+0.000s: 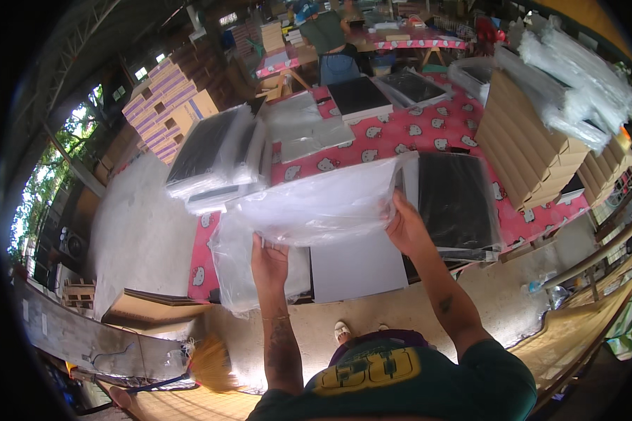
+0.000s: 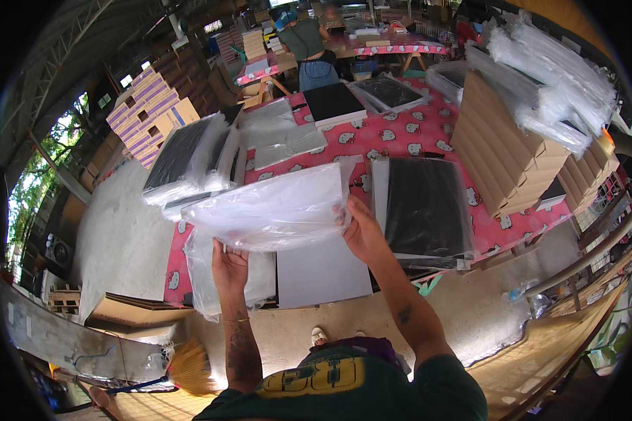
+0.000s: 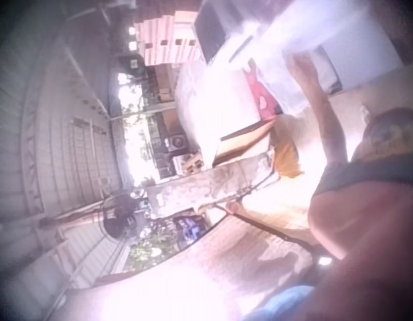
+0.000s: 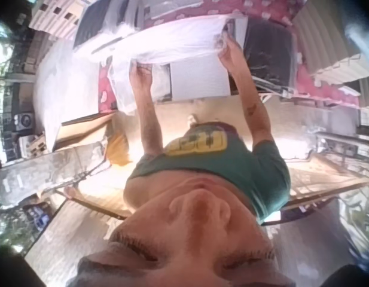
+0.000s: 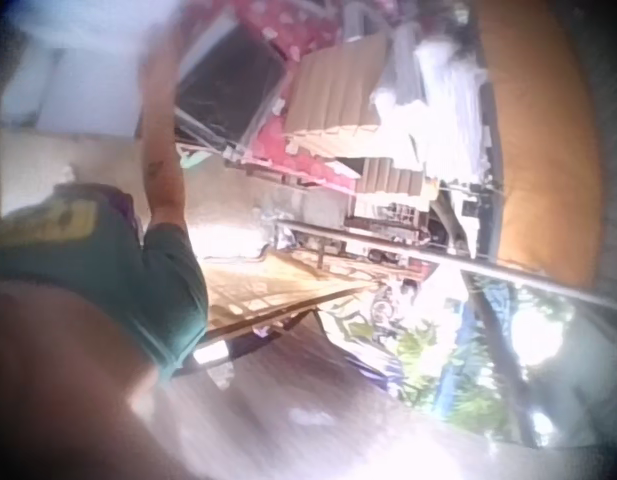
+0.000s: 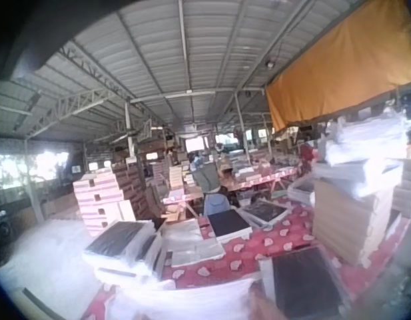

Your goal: The person picks up paper products and slides them into plastic bags by hand, placing the bagged items onto a stack on a table.

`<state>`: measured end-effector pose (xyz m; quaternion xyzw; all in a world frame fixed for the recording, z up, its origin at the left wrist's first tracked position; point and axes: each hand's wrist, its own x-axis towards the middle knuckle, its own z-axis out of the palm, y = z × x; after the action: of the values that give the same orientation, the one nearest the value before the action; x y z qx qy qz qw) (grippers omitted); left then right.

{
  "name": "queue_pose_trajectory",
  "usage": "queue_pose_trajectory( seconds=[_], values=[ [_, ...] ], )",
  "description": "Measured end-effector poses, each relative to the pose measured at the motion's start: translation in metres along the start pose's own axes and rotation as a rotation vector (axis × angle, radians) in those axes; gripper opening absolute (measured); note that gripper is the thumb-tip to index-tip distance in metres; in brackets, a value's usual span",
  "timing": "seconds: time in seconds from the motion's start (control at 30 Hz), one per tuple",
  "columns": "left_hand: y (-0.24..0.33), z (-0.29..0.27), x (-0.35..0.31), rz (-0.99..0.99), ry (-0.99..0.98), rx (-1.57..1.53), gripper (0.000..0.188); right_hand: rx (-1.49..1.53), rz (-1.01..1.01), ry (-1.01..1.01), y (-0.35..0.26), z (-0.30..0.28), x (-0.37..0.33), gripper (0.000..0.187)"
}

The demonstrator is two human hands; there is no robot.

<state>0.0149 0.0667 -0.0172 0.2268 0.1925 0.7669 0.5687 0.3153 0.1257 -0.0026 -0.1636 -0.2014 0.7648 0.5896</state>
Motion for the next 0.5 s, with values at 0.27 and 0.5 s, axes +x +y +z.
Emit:
queue_pose_trajectory(
  seconds=[0.27, 0.5],
  values=[
    [0.012, 0.051, -0.01, 0.072, 0.117, 0.227, 0.022, 0.104, -0.006, -0.043, -0.03, 0.012, -0.005, 0.016],
    [-0.029, -0.031, 0.005, -0.189, 0.228, -0.026, 0.014, 0.259, 0.18, 0.174, -0.002, -0.034, -0.004, 0.011]
  ],
)
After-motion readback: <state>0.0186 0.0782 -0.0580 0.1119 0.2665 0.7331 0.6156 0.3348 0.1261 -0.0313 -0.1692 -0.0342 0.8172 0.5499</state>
